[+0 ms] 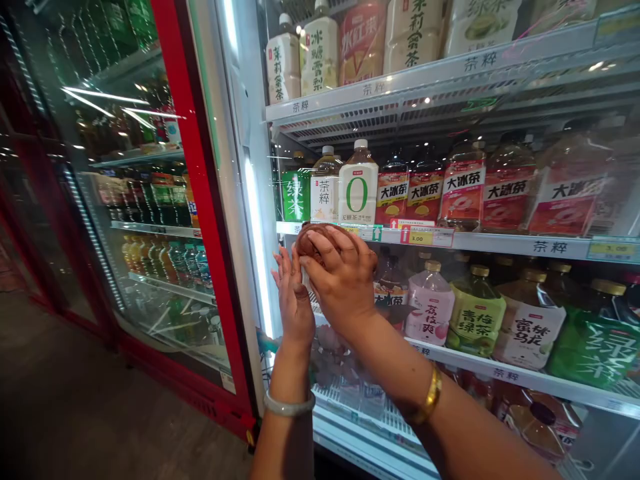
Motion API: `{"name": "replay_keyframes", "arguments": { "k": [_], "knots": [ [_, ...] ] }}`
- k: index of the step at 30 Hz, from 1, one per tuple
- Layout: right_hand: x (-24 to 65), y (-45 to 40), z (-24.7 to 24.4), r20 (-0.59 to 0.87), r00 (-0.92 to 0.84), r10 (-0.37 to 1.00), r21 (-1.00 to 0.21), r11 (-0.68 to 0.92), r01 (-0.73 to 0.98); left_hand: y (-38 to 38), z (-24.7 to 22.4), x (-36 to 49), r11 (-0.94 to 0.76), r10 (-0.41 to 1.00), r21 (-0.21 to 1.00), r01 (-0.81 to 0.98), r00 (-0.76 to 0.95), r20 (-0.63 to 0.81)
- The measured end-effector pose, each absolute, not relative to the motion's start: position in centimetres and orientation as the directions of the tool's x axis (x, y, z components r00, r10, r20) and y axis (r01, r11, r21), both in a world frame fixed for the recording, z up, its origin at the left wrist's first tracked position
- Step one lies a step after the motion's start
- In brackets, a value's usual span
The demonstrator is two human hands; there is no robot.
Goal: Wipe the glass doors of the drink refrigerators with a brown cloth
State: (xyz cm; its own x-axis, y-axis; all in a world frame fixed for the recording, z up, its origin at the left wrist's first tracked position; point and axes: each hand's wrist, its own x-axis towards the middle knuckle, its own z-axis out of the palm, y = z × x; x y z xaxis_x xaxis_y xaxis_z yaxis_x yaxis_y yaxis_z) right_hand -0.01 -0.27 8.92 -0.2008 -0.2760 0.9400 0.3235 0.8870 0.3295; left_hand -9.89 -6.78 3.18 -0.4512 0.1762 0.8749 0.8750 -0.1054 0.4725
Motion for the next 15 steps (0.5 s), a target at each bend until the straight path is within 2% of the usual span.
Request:
{"name": "replay_keyframes", "arguments": {
  "k": [2,4,8,10,13,15],
  "knots": [
    [-0.1,-0.4,8.5,0.925,-0.226,-0.306,0.366,0.88,0.303,-6.4,3.0,-9.7,-0.114,0.128,0.481,0.869,-0.467,0.875],
    [1.3,0.1,7.4,0.869,-0.329,-0.369,0.455,0.857,0.241,-6.2,2.9,-9.7,-0.124,0.1,0.497,0.859,-0.487,0.868],
    [7.2,2.8,6.9,0.783,-0.468,-0.409,0.543,0.817,0.194,-6.2,3.1,-9.3,-0.11,0.149,0.484,0.868,-0.468,0.871],
    [9.5,3.9,8.1,0.828,-0.419,-0.374,0.506,0.819,0.269,-5.9,3.6,-8.3,-0.11,0.176,0.452,0.885,-0.43,0.886],
    [9.7,4.0,9.7,0.92,-0.287,-0.266,0.365,0.847,0.386,-5.1,4.0,-6.4,-0.096,0.224,0.413,0.906,-0.384,0.896],
    [8.7,3.4,9.5,0.92,-0.281,-0.274,0.367,0.855,0.368,-4.4,4.0,-5.3,-0.087,0.245,0.398,0.913,-0.368,0.897]
  ]
}}
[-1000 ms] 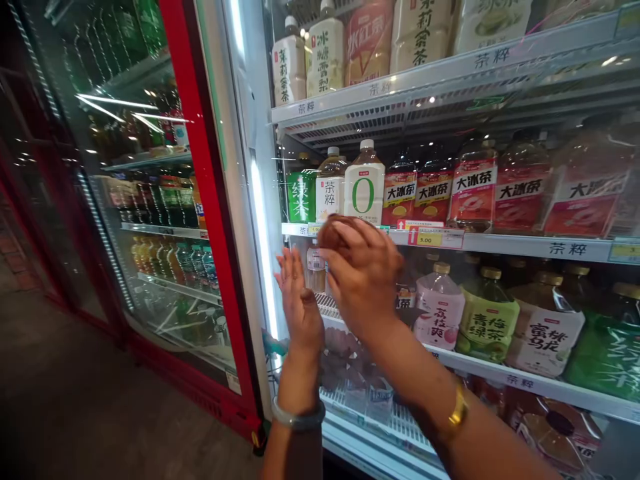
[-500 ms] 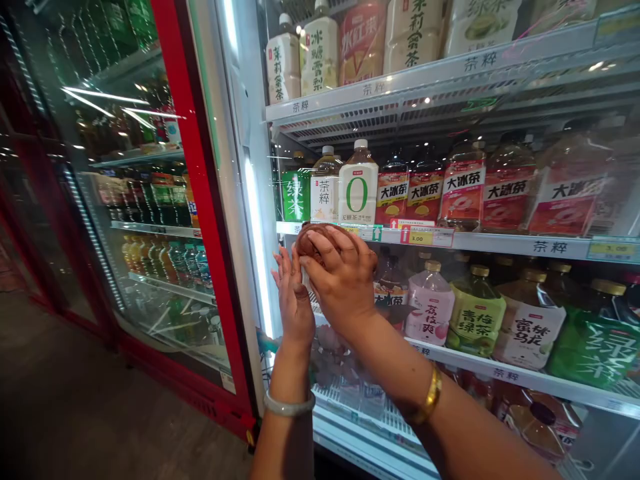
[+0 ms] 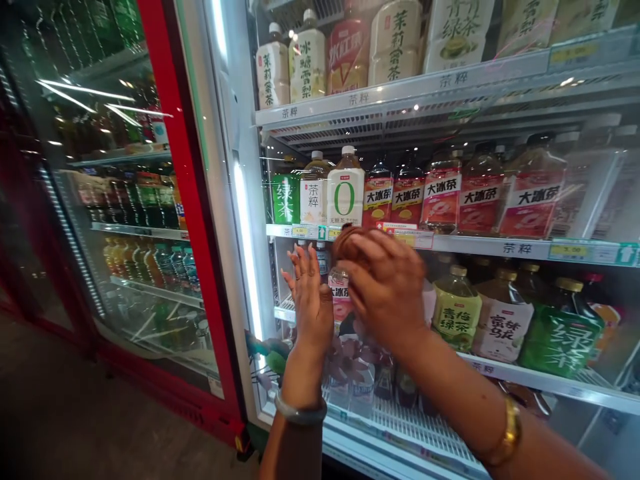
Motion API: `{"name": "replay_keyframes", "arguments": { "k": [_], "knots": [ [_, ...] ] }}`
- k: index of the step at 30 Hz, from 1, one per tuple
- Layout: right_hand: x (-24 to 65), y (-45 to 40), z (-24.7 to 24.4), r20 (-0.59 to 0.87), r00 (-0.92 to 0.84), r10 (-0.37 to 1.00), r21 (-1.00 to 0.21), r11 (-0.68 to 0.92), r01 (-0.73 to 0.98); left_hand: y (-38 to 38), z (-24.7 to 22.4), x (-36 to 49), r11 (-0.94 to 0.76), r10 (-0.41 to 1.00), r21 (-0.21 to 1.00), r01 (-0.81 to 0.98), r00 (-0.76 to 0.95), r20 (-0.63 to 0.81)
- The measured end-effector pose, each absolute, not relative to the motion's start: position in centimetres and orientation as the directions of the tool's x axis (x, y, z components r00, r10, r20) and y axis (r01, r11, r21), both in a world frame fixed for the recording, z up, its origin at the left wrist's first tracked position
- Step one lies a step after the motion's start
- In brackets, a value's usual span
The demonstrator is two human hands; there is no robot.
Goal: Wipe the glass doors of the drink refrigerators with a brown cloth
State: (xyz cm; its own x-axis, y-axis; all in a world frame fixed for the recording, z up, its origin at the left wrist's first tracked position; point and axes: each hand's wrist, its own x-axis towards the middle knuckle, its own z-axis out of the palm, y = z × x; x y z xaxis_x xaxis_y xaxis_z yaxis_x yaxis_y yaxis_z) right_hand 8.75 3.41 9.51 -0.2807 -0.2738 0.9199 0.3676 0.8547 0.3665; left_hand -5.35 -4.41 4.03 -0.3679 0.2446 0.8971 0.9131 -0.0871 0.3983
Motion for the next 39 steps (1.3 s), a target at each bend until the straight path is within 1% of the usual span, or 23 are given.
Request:
{"name": "replay_keyframes", "arguments": {
  "k": [4,7,9,11,12,13,14,15,18,20,22,23,25,26,27,28,29,32,34,36,37,38,39],
  "knots": [
    [9.9,3.9,7.0,0.803,-0.441,-0.4,0.54,0.801,0.257,-3.7,3.9,-4.2,-0.093,0.25,0.384,0.919,-0.352,0.902],
    [13.9,6.0,6.5,0.775,-0.481,-0.41,0.571,0.781,0.252,-3.5,4.1,-3.8,-0.096,0.266,0.373,0.923,-0.338,0.903],
    [16.0,7.1,7.5,0.823,-0.431,-0.37,0.524,0.787,0.325,-3.3,4.2,-3.3,-0.098,0.283,0.359,0.928,-0.32,0.904],
    [16.5,7.3,8.8,0.897,-0.332,-0.291,0.417,0.806,0.421,-2.8,4.3,-2.4,-0.105,0.298,0.339,0.935,-0.295,0.908],
    [16.2,7.1,9.2,0.927,-0.28,-0.249,0.356,0.818,0.452,-2.5,4.3,-1.8,-0.112,0.305,0.327,0.938,-0.281,0.91],
    [15.8,6.7,9.5,0.94,-0.254,-0.227,0.323,0.829,0.456,-2.1,4.3,-1.2,-0.12,0.313,0.315,0.942,-0.265,0.912],
    [15.3,6.4,9.4,0.939,-0.258,-0.229,0.325,0.837,0.44,-1.8,4.2,-0.5,-0.131,0.32,0.302,0.944,-0.248,0.914],
    [15.1,6.1,9.1,0.926,-0.285,-0.248,0.351,0.841,0.412,-1.5,4.2,0.1,-0.141,0.324,0.291,0.946,-0.234,0.917],
    [16.6,6.6,7.3,0.854,-0.409,-0.322,0.466,0.822,0.326,-0.9,4.0,1.9,-0.152,0.343,0.258,0.954,-0.194,0.919],
    [19.3,8.0,6.6,0.828,-0.456,-0.327,0.497,0.805,0.325,-0.7,4.1,2.7,-0.146,0.36,0.248,0.958,-0.182,0.915],
    [21.9,9.6,7.0,0.838,-0.447,-0.313,0.493,0.785,0.374,-0.5,4.2,3.5,-0.147,0.373,0.246,0.958,-0.177,0.911],
    [22.8,10.1,7.7,0.866,-0.41,-0.287,0.459,0.783,0.421,-0.4,4.3,3.9,-0.154,0.373,0.242,0.958,-0.17,0.912],
    [23.2,10.4,9.3,0.939,-0.272,-0.21,0.325,0.799,0.507,-0.1,4.4,4.8,-0.172,0.382,0.217,0.961,-0.138,0.914],
    [22.7,10.2,9.9,0.964,-0.202,-0.173,0.255,0.81,0.528,0.2,4.3,5.4,-0.176,0.392,0.203,0.963,-0.121,0.912],
    [22.1,9.8,10.4,0.974,-0.167,-0.151,0.218,0.82,0.529,0.4,4.2,5.9,-0.176,0.403,0.191,0.966,-0.107,0.909],
    [21.4,9.4,10.5,0.972,-0.178,-0.155,0.226,0.827,0.515,0.8,4.1,6.4,-0.172,0.413,0.181,0.968,-0.096,0.906],
    [20.9,9.1,10.3,0.958,-0.219,-0.185,0.272,0.826,0.494,1.0,3.9,6.8,-0.166,0.421,0.176,0.97,-0.091,0.903],
    [21.8,9.1,8.3,0.867,-0.399,-0.298,0.459,0.789,0.408,1.7,3.5,7.6,-0.148,0.417,0.175,0.973,-0.099,0.903],
    [24.3,10.2,7.0,0.831,-0.447,-0.332,0.514,0.766,0.386,2.0,3.4,7.9,-0.159,0.401,0.189,0.969,-0.112,0.909],
    [27.0,11.6,7.0,0.835,-0.443,-0.326,0.513,0.753,0.412,2.1,3.6,8.1,-0.186,0.385,0.202,0.962,-0.117,0.915],
    [28.0,12.1,7.5,0.858,-0.416,-0.3,0.481,0.752,0.45,2.2,3.7,8.2,-0.202,0.378,0.207,0.957,-0.119,0.918],
    [28.6,12.4,8.1,0.895,-0.362,-0.26,0.421,0.758,0.498,2.3,3.7,8.3,-0.215,0.375,0.212,0.953,-0.12,0.919],
    [28.6,12.5,8.8,0.937,-0.282,-0.206,0.333,0.77,0.544,2.3,3.8,8.5,-0.227,0.375,0.216,0.95,-0.12,0.919]
  ]
}}
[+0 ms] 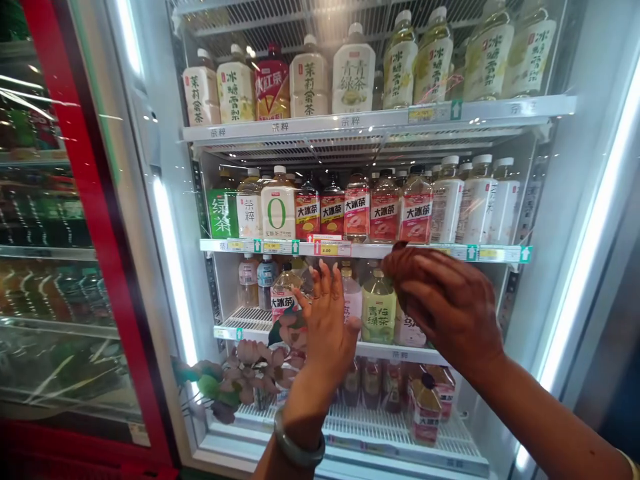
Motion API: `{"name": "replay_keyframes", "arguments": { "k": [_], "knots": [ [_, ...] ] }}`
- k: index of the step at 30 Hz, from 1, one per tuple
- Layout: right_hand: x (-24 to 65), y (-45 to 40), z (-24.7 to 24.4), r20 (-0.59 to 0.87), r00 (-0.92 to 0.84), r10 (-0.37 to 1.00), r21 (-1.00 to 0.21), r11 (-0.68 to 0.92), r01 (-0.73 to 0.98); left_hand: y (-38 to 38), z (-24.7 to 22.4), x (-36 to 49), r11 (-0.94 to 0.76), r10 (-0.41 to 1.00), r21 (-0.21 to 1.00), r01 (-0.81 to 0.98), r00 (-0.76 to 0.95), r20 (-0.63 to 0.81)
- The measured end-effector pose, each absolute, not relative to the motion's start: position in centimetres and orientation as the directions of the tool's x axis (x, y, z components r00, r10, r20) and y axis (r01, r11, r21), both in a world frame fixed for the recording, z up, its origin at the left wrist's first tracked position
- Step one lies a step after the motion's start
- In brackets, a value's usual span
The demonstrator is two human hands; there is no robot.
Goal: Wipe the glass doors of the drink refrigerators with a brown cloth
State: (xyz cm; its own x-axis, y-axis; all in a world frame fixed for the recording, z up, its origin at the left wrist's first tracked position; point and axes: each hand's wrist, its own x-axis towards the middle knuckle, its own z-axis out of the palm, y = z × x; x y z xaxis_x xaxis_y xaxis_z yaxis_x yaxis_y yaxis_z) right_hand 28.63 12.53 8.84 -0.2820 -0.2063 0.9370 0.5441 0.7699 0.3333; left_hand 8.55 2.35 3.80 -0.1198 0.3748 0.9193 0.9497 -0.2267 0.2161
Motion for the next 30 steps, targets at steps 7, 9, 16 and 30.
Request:
{"name": "replay_keyframes", "arguments": {
  "k": [7,9,16,30],
  "knots": [
    [25.7,10.9,6.6,0.888,-0.378,-0.263,0.419,0.801,0.427,2.6,3.8,10.0,-0.258,0.419,0.228,0.939,-0.104,0.902],
    [27.8,11.7,4.4,0.782,-0.529,-0.331,0.545,0.775,0.32,2.6,3.7,10.1,-0.254,0.429,0.204,0.945,-0.079,0.9],
    [31.5,13.5,6.6,0.948,-0.285,-0.142,0.277,0.81,0.517,3.3,3.4,11.3,-0.223,0.451,0.125,0.967,-0.012,0.892],
    [34.8,15.5,9.9,0.937,-0.313,-0.157,0.313,0.775,0.548,4.6,2.8,12.3,-0.183,0.412,0.08,0.98,0.003,0.911]
  ]
}}
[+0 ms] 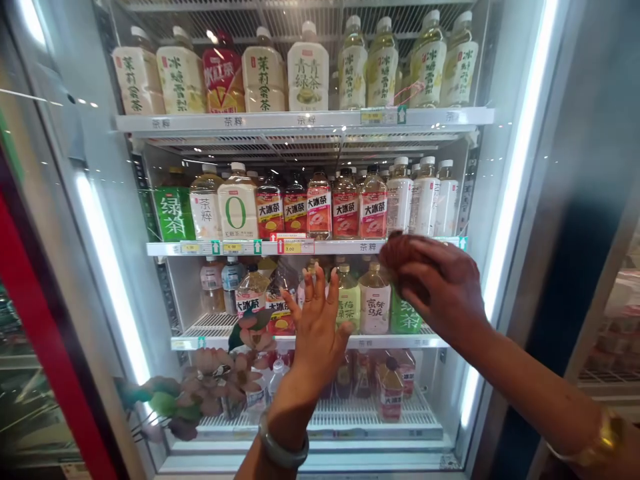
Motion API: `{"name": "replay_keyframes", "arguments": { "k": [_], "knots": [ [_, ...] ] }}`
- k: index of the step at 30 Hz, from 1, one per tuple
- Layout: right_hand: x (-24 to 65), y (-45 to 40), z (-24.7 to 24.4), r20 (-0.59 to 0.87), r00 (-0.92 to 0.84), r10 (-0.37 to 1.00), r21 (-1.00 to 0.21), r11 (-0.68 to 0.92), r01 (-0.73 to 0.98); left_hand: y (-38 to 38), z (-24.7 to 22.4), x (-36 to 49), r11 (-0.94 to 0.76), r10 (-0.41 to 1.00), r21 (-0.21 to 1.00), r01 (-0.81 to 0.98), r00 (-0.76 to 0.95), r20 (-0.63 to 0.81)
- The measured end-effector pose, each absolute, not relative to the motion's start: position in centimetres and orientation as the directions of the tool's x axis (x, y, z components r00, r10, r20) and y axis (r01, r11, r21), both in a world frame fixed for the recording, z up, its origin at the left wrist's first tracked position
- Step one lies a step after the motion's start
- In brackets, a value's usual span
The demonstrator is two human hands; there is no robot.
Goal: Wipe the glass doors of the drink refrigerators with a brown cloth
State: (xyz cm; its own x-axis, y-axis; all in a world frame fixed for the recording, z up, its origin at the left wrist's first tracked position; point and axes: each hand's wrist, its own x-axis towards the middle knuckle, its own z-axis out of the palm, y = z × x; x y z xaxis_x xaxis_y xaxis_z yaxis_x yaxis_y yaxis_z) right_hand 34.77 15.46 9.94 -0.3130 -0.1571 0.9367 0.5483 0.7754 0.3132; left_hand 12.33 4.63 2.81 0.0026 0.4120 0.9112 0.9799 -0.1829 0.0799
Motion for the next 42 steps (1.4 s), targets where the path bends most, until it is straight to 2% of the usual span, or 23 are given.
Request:
{"name": "replay_keyframes", "arguments": {
  "k": [2,3,5,7,9,11,14,16,17,19,22,24,27,30,32,33,35,38,40,42],
  "knots": [
    [32.6,14.5,10.8,0.984,-0.151,-0.098,0.17,0.786,0.594,4.7,2.9,12.5,-0.191,0.409,0.094,0.977,-0.008,0.913],
    [31.5,14.0,10.7,0.981,-0.157,-0.114,0.186,0.787,0.588,4.7,2.9,12.6,-0.193,0.411,0.101,0.976,-0.013,0.911],
    [30.4,13.2,9.5,0.902,-0.359,-0.239,0.401,0.771,0.495,4.6,3.1,12.7,-0.193,0.42,0.114,0.975,-0.022,0.907],
    [31.6,13.3,7.7,0.726,-0.584,-0.363,0.619,0.715,0.326,4.4,3.2,12.8,-0.197,0.431,0.121,0.973,-0.025,0.902],
    [34.5,14.6,6.4,0.634,-0.674,-0.379,0.675,0.696,0.243,4.2,3.2,13.0,-0.21,0.443,0.12,0.97,-0.015,0.896],
    [37.5,16.3,6.6,0.701,-0.642,-0.311,0.612,0.724,0.318,4.2,3.2,13.3,-0.233,0.461,0.112,0.966,0.008,0.888],
    [38.5,17.4,9.0,0.883,-0.417,-0.216,0.422,0.754,0.504,4.4,2.9,14.2,-0.259,0.495,0.094,0.961,0.049,0.868],
    [36.7,16.6,10.5,0.949,-0.267,-0.168,0.295,0.772,0.563,4.7,2.7,14.9,-0.259,0.519,0.084,0.962,0.065,0.852],
    [35.4,15.9,10.8,0.957,-0.247,-0.154,0.271,0.781,0.563,4.8,2.6,15.1,-0.255,0.529,0.082,0.963,0.068,0.846],
    [33.7,14.7,10.3,0.917,-0.356,-0.179,0.352,0.784,0.512,5.1,2.4,15.5,-0.244,0.537,0.088,0.966,0.059,0.841],
    [34.9,14.4,7.6,0.695,-0.661,-0.284,0.601,0.735,0.316,5.3,2.3,15.7,-0.231,0.53,0.108,0.967,0.032,0.847],
    [38.0,15.6,6.3,0.592,-0.753,-0.286,0.659,0.71,0.248,5.4,2.2,15.7,-0.225,0.521,0.106,0.968,0.028,0.853],
    [41.6,17.6,6.9,0.699,-0.68,-0.223,0.6,0.701,0.387,5.7,2.1,15.8,-0.219,0.499,0.093,0.971,0.03,0.866],
    [40.1,17.3,8.6,0.886,-0.425,-0.186,0.422,0.702,0.573,6.0,2.3,16.2,-0.218,0.476,0.089,0.972,0.027,0.879],
    [37.2,15.9,8.6,0.935,-0.315,-0.164,0.328,0.736,0.592,6.1,2.6,16.8,-0.224,0.475,0.088,0.971,0.03,0.879],
    [35.9,15.1,8.1,0.929,-0.336,-0.156,0.331,0.758,0.562,6.2,2.8,17.1,-0.229,0.48,0.089,0.969,0.033,0.877],
    [34.7,14.1,6.2,0.866,-0.47,-0.169,0.408,0.783,0.47,6.3,3.0,17.8,-0.243,0.494,0.096,0.965,0.038,0.869],
    [36.9,14.5,3.4,0.776,-0.601,-0.189,0.487,0.786,0.381,6.5,2.9,18.8,-0.277,0.526,0.084,0.957,0.078,0.847],
    [39.3,15.6,3.1,0.825,-0.548,-0.138,0.436,0.773,0.461,6.7,2.6,19.6,-0.305,0.546,0.053,0.951,0.129,0.828],
    [40.3,16.5,4.1,0.921,-0.384,-0.066,0.3,0.748,0.592,7.1,2.4,20.5,-0.327,0.56,0.022,0.945,0.174,0.81]
  ]
}}
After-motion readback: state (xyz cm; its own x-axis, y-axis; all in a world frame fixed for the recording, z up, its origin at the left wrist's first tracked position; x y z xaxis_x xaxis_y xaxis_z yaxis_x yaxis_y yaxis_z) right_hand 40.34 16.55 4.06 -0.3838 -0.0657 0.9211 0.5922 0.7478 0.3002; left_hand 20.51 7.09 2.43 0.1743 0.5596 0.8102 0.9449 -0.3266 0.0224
